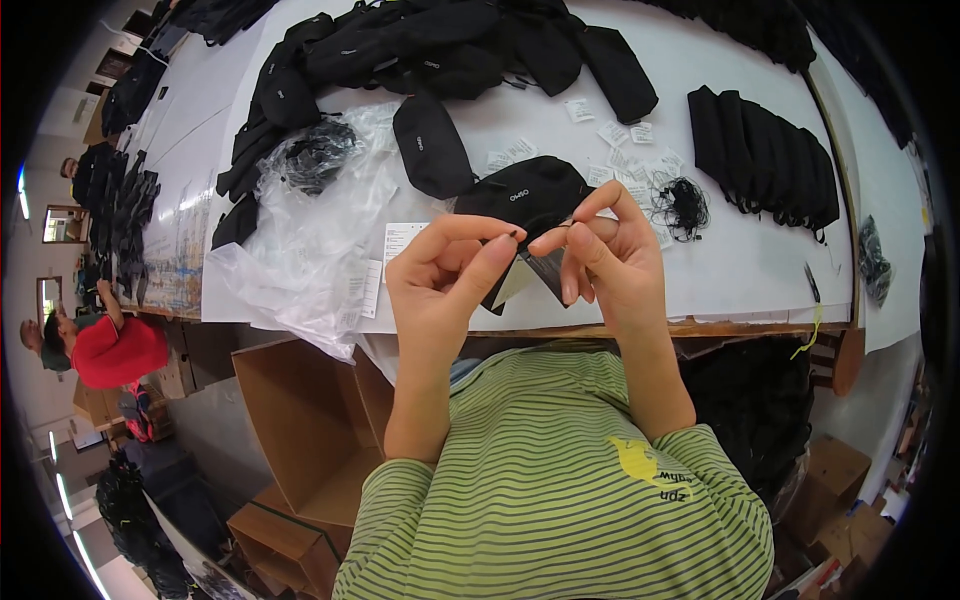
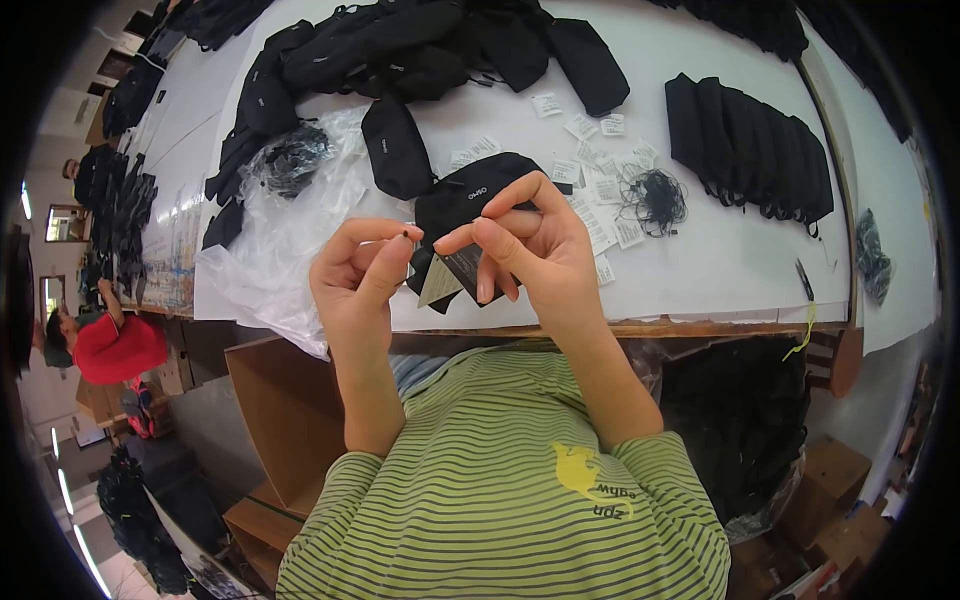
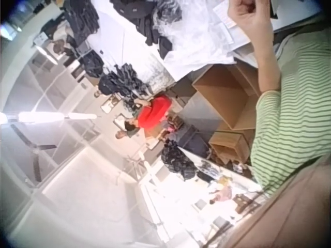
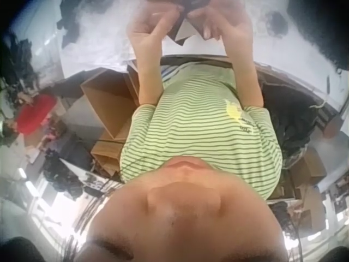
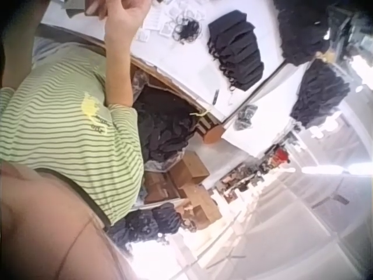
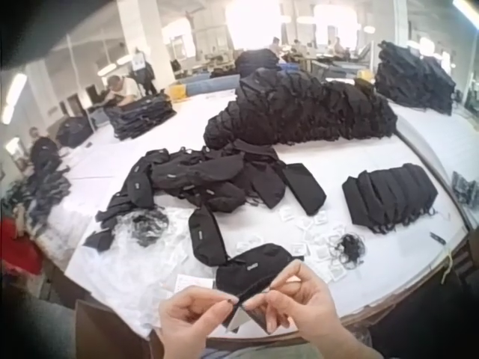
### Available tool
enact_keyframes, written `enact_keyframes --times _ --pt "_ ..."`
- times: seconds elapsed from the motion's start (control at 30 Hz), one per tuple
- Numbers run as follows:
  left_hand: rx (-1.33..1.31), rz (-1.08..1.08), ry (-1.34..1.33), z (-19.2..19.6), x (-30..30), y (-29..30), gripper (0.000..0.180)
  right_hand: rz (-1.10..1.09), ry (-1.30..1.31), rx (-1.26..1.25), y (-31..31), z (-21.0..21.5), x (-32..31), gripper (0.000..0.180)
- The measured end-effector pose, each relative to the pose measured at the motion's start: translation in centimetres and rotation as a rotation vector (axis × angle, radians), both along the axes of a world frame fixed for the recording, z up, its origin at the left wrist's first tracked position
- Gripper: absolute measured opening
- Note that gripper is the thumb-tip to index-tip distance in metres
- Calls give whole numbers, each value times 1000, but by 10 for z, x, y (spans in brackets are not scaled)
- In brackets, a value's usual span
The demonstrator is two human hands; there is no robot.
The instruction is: The recorder is assembling and packing small black pouches with instructional inserts.
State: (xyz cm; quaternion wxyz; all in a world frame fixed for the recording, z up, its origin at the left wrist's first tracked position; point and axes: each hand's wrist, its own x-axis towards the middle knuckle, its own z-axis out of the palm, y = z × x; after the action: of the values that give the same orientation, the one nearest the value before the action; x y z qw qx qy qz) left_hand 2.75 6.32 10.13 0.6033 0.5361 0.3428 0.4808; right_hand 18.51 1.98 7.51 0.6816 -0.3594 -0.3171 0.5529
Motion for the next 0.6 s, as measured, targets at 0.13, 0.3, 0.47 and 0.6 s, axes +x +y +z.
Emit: enact_keyframes --times 0.13,0.3,0.47,0.6 --pt "-6 -51 134 3 3 -6 6 -71 -13 46 1 -3 1 15" --pt "63 -57 219 -5 3 -7 6 -90 -89 -4 -2 4 -4 18" --pt "51 -56 257 -5 3 -6 5 -113 -179 -24 -3 6 -7 14" --pt "100 -60 341 -2 0 -5 5 -201 -484 1 -1 2 -3 13"
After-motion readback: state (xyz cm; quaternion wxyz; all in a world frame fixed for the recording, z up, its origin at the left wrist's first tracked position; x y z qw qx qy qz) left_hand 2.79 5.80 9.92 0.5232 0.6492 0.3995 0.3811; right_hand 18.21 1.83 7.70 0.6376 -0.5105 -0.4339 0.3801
